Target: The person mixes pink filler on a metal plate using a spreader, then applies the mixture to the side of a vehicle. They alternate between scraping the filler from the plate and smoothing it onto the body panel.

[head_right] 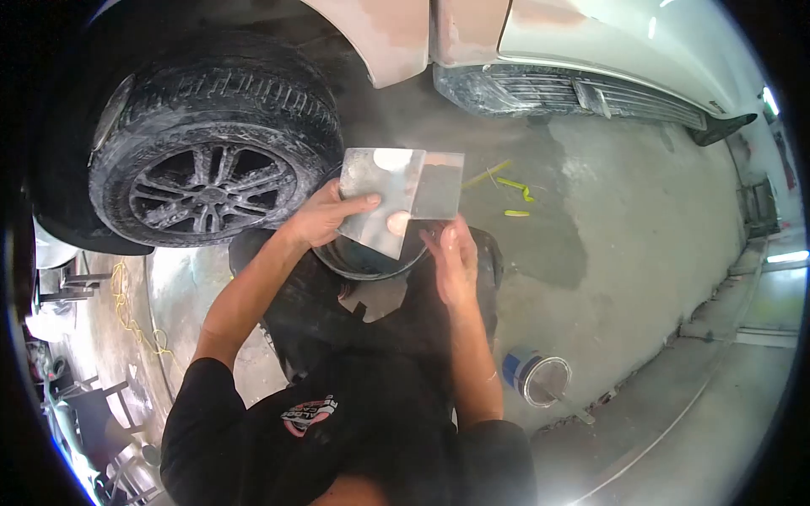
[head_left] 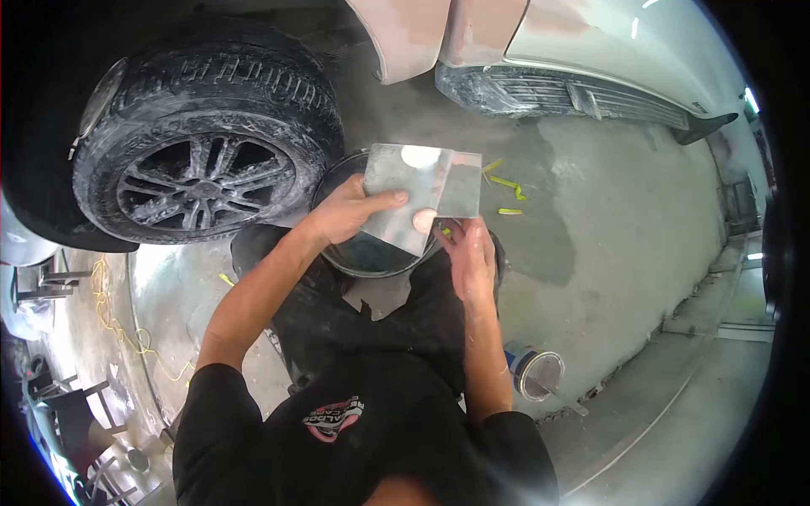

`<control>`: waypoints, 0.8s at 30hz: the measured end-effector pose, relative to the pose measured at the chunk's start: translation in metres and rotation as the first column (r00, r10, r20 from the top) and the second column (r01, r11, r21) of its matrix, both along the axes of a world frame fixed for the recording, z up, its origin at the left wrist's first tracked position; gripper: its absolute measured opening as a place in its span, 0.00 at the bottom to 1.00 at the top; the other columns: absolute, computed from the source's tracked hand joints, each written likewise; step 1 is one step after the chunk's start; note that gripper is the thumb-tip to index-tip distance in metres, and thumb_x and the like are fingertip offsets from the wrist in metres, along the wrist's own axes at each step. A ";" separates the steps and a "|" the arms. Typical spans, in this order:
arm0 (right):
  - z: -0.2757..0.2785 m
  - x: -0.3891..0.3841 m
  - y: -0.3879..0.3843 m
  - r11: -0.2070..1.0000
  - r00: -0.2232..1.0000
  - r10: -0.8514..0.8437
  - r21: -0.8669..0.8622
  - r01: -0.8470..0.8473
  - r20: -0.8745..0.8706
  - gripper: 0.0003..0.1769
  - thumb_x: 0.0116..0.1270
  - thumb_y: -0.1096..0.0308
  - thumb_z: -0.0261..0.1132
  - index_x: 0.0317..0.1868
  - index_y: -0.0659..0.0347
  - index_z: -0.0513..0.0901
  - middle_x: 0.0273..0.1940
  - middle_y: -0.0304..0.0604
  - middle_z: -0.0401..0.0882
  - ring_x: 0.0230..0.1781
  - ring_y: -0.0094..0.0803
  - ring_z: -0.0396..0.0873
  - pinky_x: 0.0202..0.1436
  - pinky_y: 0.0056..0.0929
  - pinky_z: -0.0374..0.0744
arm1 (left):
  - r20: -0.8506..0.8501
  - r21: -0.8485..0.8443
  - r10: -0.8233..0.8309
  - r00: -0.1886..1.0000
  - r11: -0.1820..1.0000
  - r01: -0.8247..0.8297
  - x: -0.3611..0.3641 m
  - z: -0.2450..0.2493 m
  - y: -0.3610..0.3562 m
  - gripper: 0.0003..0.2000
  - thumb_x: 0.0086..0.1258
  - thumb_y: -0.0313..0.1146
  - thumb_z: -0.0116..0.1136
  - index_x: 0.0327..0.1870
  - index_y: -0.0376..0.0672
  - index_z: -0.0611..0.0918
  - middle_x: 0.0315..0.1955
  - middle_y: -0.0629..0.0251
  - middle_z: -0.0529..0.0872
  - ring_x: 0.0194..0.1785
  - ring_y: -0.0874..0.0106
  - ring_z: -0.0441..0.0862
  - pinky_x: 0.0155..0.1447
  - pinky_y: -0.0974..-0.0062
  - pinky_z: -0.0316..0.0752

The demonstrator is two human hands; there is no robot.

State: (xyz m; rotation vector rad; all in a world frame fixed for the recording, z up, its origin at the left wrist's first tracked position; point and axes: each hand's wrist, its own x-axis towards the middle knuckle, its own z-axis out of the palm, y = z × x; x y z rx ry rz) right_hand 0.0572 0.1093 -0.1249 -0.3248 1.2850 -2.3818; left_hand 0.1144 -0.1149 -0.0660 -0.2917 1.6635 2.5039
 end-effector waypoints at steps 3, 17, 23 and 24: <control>0.021 -0.008 -0.022 0.994 0.990 0.012 -0.113 0.004 0.139 0.25 0.80 0.55 0.60 0.66 0.66 0.75 0.63 0.50 0.79 0.63 0.38 0.78 0.69 0.41 0.74 | -0.029 -0.053 -0.100 0.995 0.994 0.099 -0.009 -0.012 -0.004 0.20 0.74 0.32 0.66 0.64 0.37 0.79 0.56 0.63 0.86 0.55 0.75 0.84 0.60 0.72 0.79; 0.036 -0.013 -0.042 0.679 0.645 0.215 0.587 0.441 -0.733 0.23 0.73 0.81 0.58 0.68 0.67 0.76 0.59 0.53 0.81 0.56 0.48 0.82 0.56 0.40 0.81 | -0.076 0.230 0.542 0.837 0.826 -0.514 -0.023 -0.048 0.000 0.12 0.77 0.35 0.64 0.52 0.35 0.85 0.46 0.67 0.89 0.46 0.79 0.84 0.50 0.75 0.80; 0.013 -0.037 -0.008 0.362 0.499 0.656 0.816 0.452 -0.567 0.32 0.65 0.87 0.54 0.70 0.63 0.75 0.60 0.59 0.78 0.57 0.57 0.80 0.57 0.44 0.80 | -0.100 0.417 0.532 0.841 0.790 -0.450 -0.031 -0.018 -0.003 0.12 0.77 0.35 0.63 0.51 0.35 0.85 0.44 0.68 0.89 0.44 0.81 0.83 0.49 0.75 0.79; 0.013 -0.037 0.002 0.404 0.560 0.568 0.797 0.449 -0.604 0.32 0.65 0.88 0.53 0.70 0.63 0.75 0.59 0.59 0.79 0.56 0.56 0.81 0.57 0.43 0.81 | -0.084 0.396 0.535 0.841 0.792 -0.464 -0.032 -0.016 -0.004 0.12 0.78 0.35 0.63 0.51 0.35 0.85 0.44 0.69 0.89 0.44 0.81 0.82 0.49 0.75 0.79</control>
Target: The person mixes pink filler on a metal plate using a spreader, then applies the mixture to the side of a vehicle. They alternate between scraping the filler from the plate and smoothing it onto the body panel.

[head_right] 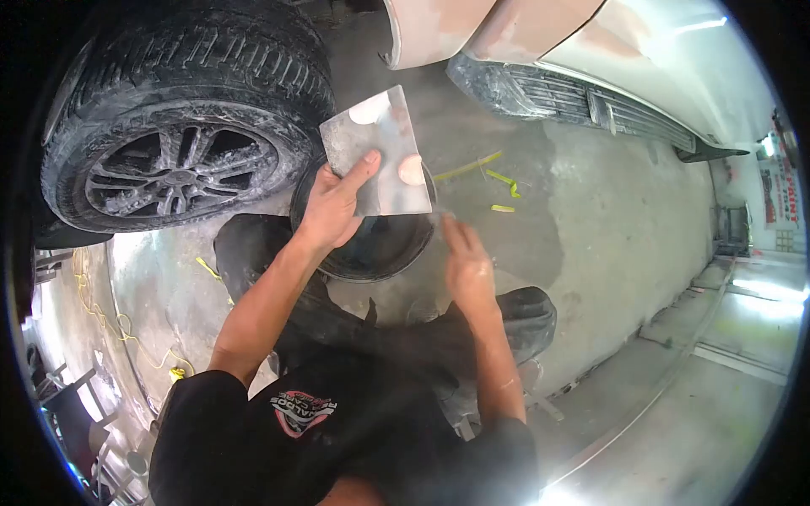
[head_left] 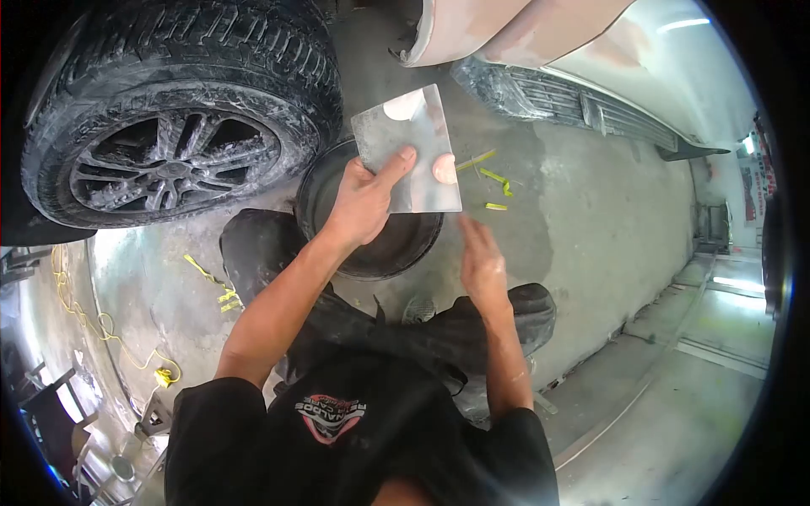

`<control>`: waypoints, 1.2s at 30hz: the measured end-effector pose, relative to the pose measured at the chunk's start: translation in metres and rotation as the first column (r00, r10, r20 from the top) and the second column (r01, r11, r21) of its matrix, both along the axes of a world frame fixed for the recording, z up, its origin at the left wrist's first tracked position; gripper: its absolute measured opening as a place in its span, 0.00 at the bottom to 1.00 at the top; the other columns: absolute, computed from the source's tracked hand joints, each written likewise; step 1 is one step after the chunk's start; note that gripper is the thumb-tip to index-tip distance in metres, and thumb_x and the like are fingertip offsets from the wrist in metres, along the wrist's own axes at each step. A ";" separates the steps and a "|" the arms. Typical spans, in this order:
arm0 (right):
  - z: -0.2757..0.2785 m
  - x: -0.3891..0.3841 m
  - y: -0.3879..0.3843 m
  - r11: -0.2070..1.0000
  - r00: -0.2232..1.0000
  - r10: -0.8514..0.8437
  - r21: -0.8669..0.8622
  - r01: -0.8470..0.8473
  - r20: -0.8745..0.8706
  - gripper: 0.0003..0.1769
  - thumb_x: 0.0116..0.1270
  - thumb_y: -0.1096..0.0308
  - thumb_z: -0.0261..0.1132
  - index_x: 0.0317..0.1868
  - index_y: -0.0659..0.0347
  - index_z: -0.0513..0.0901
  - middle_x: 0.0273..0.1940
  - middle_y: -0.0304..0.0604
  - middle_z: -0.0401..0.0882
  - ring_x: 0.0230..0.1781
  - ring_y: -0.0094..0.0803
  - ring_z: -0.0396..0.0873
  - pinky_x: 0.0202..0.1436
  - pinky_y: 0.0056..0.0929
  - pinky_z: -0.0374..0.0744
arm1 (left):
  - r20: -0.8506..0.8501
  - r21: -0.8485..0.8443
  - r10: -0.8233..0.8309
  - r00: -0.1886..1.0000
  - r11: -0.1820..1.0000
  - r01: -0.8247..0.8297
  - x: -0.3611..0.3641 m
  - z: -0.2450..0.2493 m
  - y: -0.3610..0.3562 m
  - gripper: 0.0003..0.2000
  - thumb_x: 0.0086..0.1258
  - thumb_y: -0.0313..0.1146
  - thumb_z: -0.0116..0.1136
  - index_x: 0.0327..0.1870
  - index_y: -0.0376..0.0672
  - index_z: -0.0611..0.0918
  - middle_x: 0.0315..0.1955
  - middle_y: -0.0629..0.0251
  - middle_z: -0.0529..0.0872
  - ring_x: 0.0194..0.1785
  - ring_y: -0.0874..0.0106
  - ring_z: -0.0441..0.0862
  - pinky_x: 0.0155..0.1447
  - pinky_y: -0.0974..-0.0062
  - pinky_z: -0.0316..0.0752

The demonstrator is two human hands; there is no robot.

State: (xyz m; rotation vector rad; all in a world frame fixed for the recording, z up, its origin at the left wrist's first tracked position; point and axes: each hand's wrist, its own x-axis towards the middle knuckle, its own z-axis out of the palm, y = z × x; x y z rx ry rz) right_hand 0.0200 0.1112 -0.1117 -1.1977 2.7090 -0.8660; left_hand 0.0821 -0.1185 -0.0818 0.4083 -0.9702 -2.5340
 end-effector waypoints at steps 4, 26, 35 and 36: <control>0.037 -0.003 -0.002 0.982 0.963 -0.154 -0.139 0.125 -0.222 0.34 0.64 0.89 0.50 0.70 0.62 0.75 0.59 0.59 0.78 0.55 0.55 0.82 0.56 0.41 0.82 | 0.122 -0.363 -0.010 0.992 0.930 0.054 -0.002 -0.021 0.004 0.12 0.79 0.37 0.61 0.50 0.37 0.86 0.42 0.71 0.88 0.47 0.83 0.81 0.47 0.79 0.78; 0.081 0.031 -0.041 0.775 0.991 0.039 -0.622 -0.110 -0.126 0.29 0.61 0.87 0.56 0.61 0.56 0.85 0.60 0.57 0.83 0.63 0.59 0.80 0.73 0.59 0.70 | 0.003 0.329 -0.142 0.990 0.935 0.133 -0.008 -0.001 0.011 0.15 0.80 0.39 0.56 0.51 0.34 0.84 0.44 0.64 0.88 0.47 0.71 0.86 0.51 0.67 0.82; 0.067 0.015 -0.049 0.933 0.839 0.262 -0.097 -0.347 -0.476 0.33 0.56 0.82 0.68 0.63 0.50 0.83 0.70 0.45 0.72 0.72 0.57 0.69 0.74 0.63 0.66 | -0.134 0.135 -0.083 0.988 0.986 0.101 0.003 0.010 0.012 0.13 0.81 0.37 0.57 0.59 0.41 0.83 0.47 0.65 0.88 0.46 0.75 0.87 0.45 0.75 0.85; 0.064 0.010 -0.044 0.952 0.856 0.231 -0.074 -0.297 -0.464 0.35 0.56 0.82 0.67 0.65 0.49 0.82 0.71 0.46 0.71 0.72 0.57 0.68 0.74 0.63 0.67 | -0.084 0.081 -0.097 0.992 0.991 0.104 0.005 0.013 0.011 0.14 0.80 0.37 0.57 0.59 0.41 0.83 0.48 0.66 0.88 0.47 0.75 0.87 0.46 0.74 0.85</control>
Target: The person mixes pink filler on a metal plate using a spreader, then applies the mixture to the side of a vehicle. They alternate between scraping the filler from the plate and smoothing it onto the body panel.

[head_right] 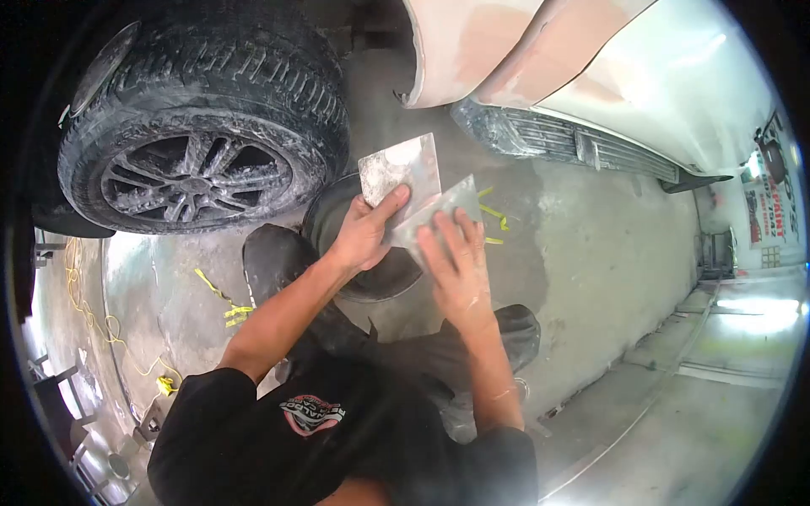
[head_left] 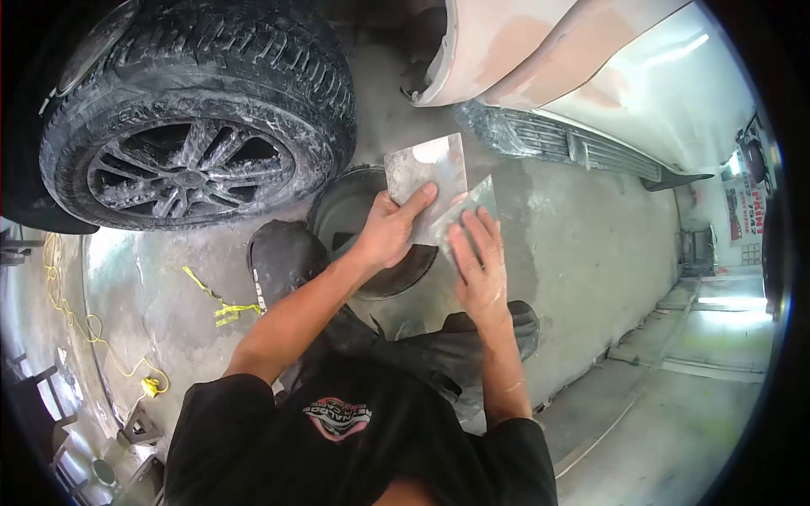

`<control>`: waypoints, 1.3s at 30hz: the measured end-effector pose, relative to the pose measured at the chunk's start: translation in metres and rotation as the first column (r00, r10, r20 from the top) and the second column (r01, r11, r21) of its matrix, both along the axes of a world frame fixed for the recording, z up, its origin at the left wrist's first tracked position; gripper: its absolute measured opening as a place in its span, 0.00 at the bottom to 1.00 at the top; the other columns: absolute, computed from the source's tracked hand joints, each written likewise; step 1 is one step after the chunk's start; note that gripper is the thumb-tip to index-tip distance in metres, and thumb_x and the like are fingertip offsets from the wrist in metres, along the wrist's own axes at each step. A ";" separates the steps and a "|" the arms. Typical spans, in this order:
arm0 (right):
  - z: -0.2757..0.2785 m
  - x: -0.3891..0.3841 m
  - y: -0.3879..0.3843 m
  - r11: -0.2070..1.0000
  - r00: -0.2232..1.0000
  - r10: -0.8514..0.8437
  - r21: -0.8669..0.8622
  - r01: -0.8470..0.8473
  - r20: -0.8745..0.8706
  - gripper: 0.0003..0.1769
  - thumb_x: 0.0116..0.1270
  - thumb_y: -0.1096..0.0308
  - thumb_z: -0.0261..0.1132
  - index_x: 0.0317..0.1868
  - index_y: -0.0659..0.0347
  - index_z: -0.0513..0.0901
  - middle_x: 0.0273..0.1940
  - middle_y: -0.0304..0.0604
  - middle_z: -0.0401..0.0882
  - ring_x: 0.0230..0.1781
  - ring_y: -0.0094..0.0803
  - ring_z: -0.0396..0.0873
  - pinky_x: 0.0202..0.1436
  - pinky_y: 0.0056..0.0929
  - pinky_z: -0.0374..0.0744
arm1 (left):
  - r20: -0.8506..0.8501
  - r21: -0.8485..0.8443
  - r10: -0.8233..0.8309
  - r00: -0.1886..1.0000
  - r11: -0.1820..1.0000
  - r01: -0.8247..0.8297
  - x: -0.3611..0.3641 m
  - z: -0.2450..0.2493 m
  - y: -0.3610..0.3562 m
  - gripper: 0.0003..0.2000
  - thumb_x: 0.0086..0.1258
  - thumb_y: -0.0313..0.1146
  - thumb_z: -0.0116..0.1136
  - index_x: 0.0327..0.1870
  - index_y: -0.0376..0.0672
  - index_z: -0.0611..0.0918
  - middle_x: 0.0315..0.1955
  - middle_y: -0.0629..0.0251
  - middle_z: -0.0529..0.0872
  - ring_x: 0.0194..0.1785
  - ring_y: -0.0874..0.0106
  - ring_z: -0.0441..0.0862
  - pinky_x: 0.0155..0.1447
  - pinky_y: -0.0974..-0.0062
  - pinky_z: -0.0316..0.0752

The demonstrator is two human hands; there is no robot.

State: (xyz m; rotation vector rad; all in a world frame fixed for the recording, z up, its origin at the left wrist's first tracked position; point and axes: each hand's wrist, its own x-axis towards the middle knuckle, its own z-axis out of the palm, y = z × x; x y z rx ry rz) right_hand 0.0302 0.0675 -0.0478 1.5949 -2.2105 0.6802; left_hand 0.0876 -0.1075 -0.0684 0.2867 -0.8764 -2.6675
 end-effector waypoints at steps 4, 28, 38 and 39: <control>-0.027 -0.028 0.038 0.982 0.991 -0.129 0.139 0.125 0.020 0.36 0.58 0.84 0.63 0.69 0.52 0.77 0.72 0.49 0.69 0.70 0.57 0.69 0.72 0.62 0.69 | 0.085 -0.098 0.027 0.996 0.995 -0.019 0.010 0.014 -0.009 0.16 0.79 0.36 0.60 0.62 0.42 0.80 0.51 0.66 0.87 0.51 0.73 0.86 0.53 0.67 0.85; -0.135 0.056 0.154 0.691 0.405 -0.690 0.379 0.615 0.600 0.33 0.81 0.55 0.51 0.76 0.71 0.63 0.72 0.70 0.65 0.73 0.66 0.63 0.77 0.49 0.63 | 0.404 -0.369 -0.387 0.829 0.760 0.535 -0.010 0.024 -0.019 0.21 0.76 0.37 0.64 0.60 0.29 0.80 0.50 0.59 0.87 0.48 0.73 0.86 0.51 0.70 0.82; -0.140 0.242 0.248 0.490 -0.521 -0.575 0.775 0.398 0.631 0.41 0.78 0.39 0.48 0.72 0.71 0.70 0.64 0.61 0.72 0.66 0.48 0.68 0.67 0.40 0.67 | 0.316 -0.119 -0.308 0.897 0.925 0.360 -0.037 -0.035 -0.007 0.21 0.73 0.36 0.68 0.59 0.29 0.80 0.50 0.56 0.87 0.49 0.69 0.87 0.52 0.67 0.83; -0.133 0.248 0.253 0.495 -0.555 -0.566 0.790 0.363 0.610 0.42 0.78 0.39 0.49 0.72 0.71 0.70 0.63 0.60 0.72 0.64 0.47 0.69 0.65 0.39 0.68 | 0.312 -0.128 -0.301 0.901 0.926 0.354 -0.038 -0.037 -0.006 0.22 0.73 0.36 0.68 0.60 0.29 0.80 0.51 0.56 0.87 0.49 0.69 0.87 0.52 0.66 0.84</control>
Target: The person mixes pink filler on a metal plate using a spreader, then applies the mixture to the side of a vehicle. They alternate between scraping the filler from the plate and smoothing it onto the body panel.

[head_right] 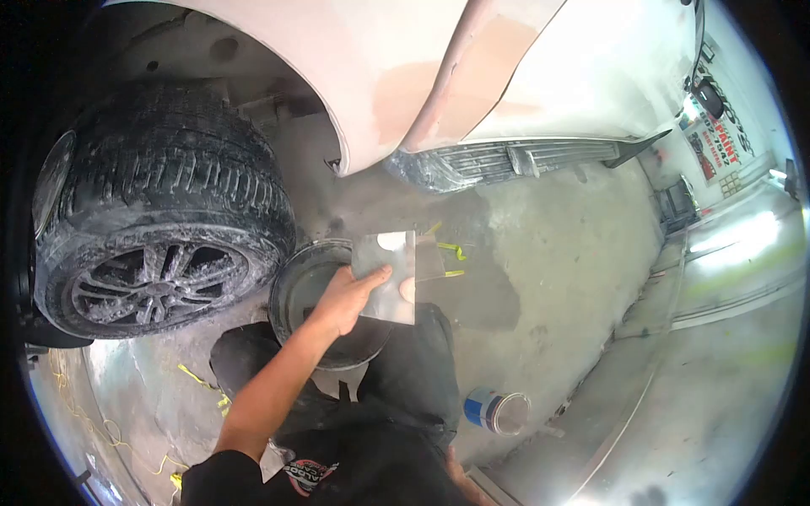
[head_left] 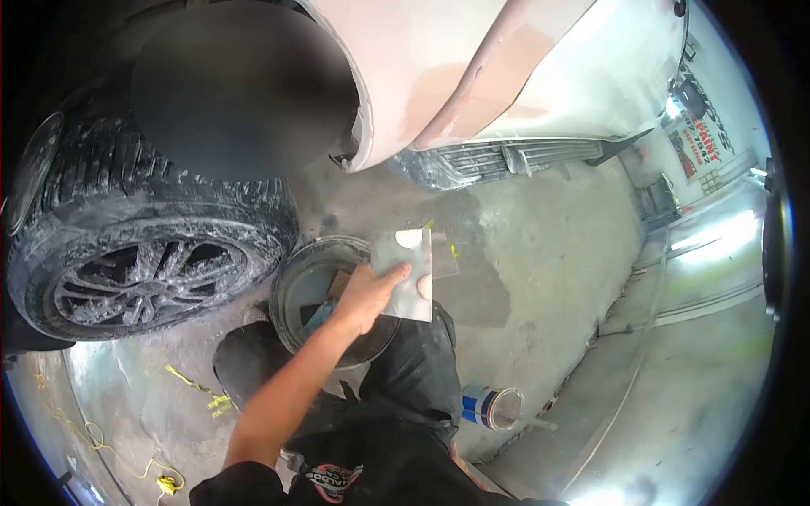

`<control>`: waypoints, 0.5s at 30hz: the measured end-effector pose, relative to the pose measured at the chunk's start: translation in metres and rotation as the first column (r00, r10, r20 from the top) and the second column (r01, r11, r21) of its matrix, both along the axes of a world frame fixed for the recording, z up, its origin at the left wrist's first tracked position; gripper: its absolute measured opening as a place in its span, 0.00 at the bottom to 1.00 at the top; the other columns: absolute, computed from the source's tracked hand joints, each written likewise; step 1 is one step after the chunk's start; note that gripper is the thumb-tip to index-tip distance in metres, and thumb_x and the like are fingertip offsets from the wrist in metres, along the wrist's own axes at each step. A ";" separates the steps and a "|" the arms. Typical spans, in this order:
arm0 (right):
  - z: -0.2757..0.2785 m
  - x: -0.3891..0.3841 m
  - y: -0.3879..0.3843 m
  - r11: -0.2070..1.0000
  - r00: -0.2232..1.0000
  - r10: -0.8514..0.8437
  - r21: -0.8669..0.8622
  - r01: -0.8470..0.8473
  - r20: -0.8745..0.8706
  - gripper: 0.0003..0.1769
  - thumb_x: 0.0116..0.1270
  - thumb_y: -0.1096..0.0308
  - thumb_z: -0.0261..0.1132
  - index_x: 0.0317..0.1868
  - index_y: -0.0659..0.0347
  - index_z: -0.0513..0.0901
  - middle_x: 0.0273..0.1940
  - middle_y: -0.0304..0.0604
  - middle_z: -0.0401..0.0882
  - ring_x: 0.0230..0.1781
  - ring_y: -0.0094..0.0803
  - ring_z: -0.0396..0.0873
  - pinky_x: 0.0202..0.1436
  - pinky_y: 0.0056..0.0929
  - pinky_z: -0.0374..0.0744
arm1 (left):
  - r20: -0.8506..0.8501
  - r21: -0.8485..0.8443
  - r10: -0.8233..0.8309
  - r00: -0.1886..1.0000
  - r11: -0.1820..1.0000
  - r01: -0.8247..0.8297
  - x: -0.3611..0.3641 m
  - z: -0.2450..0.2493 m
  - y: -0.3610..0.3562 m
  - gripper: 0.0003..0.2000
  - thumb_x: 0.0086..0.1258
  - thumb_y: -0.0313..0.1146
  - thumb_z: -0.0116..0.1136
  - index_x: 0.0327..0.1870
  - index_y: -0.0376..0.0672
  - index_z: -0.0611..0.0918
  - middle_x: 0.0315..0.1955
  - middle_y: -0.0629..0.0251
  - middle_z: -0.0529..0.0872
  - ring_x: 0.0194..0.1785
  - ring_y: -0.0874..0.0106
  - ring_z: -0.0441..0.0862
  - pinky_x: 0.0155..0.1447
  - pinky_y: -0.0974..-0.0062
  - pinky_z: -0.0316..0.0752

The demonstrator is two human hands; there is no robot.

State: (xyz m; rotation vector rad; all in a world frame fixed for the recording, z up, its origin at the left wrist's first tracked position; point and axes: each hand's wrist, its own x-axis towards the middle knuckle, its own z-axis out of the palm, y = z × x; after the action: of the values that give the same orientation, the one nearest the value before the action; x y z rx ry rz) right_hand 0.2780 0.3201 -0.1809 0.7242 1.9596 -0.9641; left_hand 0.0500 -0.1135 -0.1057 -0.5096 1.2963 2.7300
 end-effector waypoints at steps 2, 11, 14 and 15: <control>0.020 0.004 0.011 1.000 0.995 -0.002 -0.025 0.005 0.098 0.43 0.76 0.37 0.50 0.72 0.71 0.70 0.61 0.59 0.73 0.61 0.44 0.70 0.62 0.37 0.69 | -0.014 0.058 0.002 1.000 0.998 -0.001 -0.001 0.002 0.003 0.23 0.72 0.36 0.68 0.61 0.29 0.79 0.53 0.56 0.86 0.50 0.70 0.86 0.52 0.67 0.83; 0.091 -0.019 0.085 0.921 0.902 0.134 -0.387 0.039 0.410 0.48 0.71 0.32 0.57 0.71 0.71 0.73 0.50 0.51 0.77 0.45 0.32 0.75 0.47 0.28 0.73 | -0.103 0.062 -0.018 0.995 0.998 0.025 -0.010 0.057 -0.003 0.20 0.72 0.37 0.68 0.58 0.31 0.82 0.49 0.61 0.87 0.48 0.74 0.84 0.53 0.71 0.79; 0.058 -0.046 0.087 0.742 0.906 0.242 -0.668 0.058 0.348 0.49 0.69 0.30 0.59 0.70 0.71 0.74 0.46 0.48 0.78 0.39 0.29 0.77 0.42 0.25 0.74 | -0.114 0.034 0.002 0.994 0.999 0.002 -0.014 0.048 0.001 0.19 0.73 0.36 0.68 0.57 0.31 0.82 0.49 0.62 0.88 0.48 0.75 0.83 0.54 0.72 0.77; 0.044 -0.059 0.074 0.649 0.915 0.273 -0.759 0.054 0.298 0.50 0.68 0.30 0.60 0.70 0.70 0.74 0.45 0.47 0.78 0.38 0.27 0.77 0.40 0.24 0.75 | -0.119 0.030 0.007 0.993 1.000 -0.003 -0.015 0.046 0.002 0.20 0.72 0.36 0.68 0.58 0.32 0.82 0.50 0.62 0.87 0.49 0.75 0.83 0.55 0.72 0.77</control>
State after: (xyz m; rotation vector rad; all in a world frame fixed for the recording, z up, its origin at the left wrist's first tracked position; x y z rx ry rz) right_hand 0.2194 0.3945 -0.1369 0.2554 1.0603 -1.3130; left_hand 0.0346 -0.1111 -0.0597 -0.3532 1.2792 2.8180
